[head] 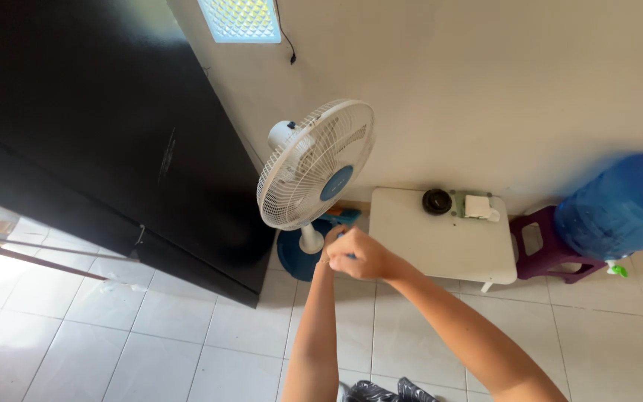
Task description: The recorder is sweeping the tiled floor across multiple rooms and hallways using a blue broom.
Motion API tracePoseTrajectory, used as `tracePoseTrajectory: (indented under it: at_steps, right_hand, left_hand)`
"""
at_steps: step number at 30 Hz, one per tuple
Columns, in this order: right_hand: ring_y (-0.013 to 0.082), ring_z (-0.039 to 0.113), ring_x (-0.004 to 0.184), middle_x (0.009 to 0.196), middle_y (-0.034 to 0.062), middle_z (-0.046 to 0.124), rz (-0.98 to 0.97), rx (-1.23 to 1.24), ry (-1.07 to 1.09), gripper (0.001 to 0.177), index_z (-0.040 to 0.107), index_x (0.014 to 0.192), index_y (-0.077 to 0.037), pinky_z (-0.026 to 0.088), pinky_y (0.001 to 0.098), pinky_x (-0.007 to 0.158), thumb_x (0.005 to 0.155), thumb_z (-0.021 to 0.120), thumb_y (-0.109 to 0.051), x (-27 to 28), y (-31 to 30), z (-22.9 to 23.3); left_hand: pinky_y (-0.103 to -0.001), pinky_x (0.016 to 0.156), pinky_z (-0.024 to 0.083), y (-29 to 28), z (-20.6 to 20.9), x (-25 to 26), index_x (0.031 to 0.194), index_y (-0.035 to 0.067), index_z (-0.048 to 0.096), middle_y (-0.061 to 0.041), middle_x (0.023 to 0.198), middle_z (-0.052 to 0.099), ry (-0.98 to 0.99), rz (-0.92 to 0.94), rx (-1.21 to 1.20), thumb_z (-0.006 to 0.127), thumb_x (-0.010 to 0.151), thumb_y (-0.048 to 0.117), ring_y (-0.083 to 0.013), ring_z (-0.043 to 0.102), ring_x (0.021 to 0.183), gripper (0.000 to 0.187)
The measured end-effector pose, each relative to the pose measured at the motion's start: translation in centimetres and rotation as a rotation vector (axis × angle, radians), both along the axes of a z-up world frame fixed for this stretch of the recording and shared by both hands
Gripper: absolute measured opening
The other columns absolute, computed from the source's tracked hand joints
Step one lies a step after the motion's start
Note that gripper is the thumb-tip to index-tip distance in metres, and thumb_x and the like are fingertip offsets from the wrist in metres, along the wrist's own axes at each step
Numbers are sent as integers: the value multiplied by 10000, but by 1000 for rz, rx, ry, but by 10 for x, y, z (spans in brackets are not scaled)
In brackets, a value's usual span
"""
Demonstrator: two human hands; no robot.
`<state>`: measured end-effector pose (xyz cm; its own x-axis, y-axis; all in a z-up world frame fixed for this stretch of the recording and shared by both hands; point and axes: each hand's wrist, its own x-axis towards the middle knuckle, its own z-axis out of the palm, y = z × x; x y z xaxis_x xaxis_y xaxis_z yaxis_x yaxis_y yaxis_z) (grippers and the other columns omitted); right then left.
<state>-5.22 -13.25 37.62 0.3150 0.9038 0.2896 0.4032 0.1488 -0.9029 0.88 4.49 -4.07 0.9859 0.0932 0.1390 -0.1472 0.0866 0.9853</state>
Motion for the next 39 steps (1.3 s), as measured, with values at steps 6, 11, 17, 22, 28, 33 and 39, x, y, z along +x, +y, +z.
tracePoseTrajectory:
  at_steps: [6,11,17,22,28,33,39]
  right_hand:
    - [135,463,578,574,72,517,-175,65,50,192,533,636,23,411,304,560,801,557,-73,4,-7,33]
    - [100,438,541,543,35,488,-222,108,239,273,487,563,-2,354,278,533,835,480,-28,9,-24,60]
    - [138,499,534,553,68,510,-211,174,301,303,477,536,-18,416,291,547,837,477,-49,12,-41,92]
    - [185,464,460,492,88,442,-233,217,462,344,446,534,-34,449,334,520,861,506,-125,19,-39,91]
    - [197,461,454,505,90,432,-171,214,516,330,423,554,-30,473,354,535,848,534,-130,-17,-5,127]
    - [104,501,495,552,49,530,-211,140,341,206,577,628,-5,401,262,476,830,563,-40,-68,59,135]
    - [114,379,499,518,53,409,-113,108,193,337,414,559,-23,302,269,487,866,553,-35,-78,139,88]
  left_hand:
    - [-341,788,510,-29,85,-16,1047,22,694,-159,1056,722,-112,242,561,696,861,211,-239,652,957,266]
    - [-363,666,509,-66,202,-59,814,46,688,-125,758,706,312,224,409,753,841,382,-232,647,706,344]
    - [-364,636,509,-90,273,-102,763,66,704,-109,661,669,423,187,532,690,866,555,-262,632,614,500]
    - [-371,660,526,-81,264,-124,775,90,743,-101,667,698,481,191,597,681,834,579,-265,676,632,496]
    - [-384,668,536,-51,291,-151,790,111,756,-126,696,716,443,287,640,682,845,558,-289,683,654,457]
    - [-380,604,521,0,277,-155,838,90,749,-132,738,698,143,602,521,751,814,321,-290,655,652,233]
    - [-384,594,483,76,188,-178,740,40,628,-66,653,633,202,583,235,749,784,175,-215,586,610,187]
